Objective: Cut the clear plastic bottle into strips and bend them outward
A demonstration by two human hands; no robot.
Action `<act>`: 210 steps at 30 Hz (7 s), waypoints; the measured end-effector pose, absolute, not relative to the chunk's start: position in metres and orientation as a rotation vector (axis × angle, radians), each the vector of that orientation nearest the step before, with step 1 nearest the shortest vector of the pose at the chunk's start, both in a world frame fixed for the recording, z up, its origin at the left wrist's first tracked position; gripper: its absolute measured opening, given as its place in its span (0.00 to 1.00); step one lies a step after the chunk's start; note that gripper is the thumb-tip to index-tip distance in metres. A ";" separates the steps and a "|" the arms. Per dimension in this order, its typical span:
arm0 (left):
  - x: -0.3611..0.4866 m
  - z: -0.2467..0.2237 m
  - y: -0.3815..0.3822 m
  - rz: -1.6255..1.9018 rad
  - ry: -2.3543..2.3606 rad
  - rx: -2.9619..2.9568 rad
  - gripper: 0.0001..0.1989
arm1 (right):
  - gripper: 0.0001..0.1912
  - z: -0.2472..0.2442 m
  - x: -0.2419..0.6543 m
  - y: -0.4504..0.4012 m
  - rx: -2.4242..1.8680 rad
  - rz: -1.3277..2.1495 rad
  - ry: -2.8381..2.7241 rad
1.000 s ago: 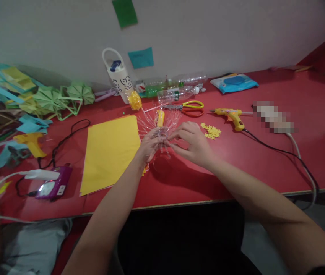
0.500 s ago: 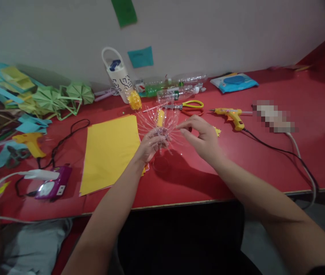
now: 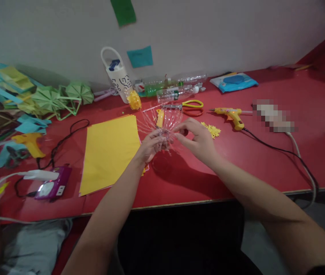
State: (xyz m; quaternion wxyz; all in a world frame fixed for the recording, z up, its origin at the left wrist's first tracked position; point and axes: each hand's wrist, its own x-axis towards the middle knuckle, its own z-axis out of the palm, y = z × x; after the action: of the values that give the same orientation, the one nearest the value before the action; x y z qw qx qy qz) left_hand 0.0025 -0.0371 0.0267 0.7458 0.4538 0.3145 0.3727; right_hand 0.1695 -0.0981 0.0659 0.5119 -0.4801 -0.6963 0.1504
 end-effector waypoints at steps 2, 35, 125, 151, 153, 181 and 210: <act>0.002 0.025 -0.037 0.808 0.661 0.998 0.15 | 0.05 0.066 0.169 -0.099 -1.153 0.359 -1.703; 0.004 0.024 -0.036 0.917 0.731 1.017 0.18 | 0.11 0.065 0.166 -0.102 -1.103 0.238 -1.886; 0.003 0.030 -0.035 0.945 0.758 1.029 0.17 | 0.08 0.068 0.165 -0.105 -1.094 0.158 -1.849; 0.002 0.030 -0.034 0.957 0.698 0.931 0.18 | 0.06 0.076 0.167 -0.110 -1.020 0.184 -1.844; 0.002 0.031 -0.034 0.945 0.714 0.932 0.17 | 0.08 0.078 0.168 -0.110 -1.037 0.250 -1.735; 0.004 0.021 -0.034 0.883 0.688 0.981 0.18 | 0.06 0.066 0.167 -0.102 -1.119 0.200 -1.784; 0.000 0.022 -0.029 0.990 0.716 0.997 0.17 | 0.09 0.065 0.168 -0.101 -1.074 0.210 -1.907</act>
State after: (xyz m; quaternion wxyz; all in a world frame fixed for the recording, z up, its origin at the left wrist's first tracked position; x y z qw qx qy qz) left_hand -0.0002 -0.0288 0.0221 0.7049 0.4483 0.3220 0.4455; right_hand 0.1679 -0.1010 0.0647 0.4543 -0.4353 -0.7726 0.0849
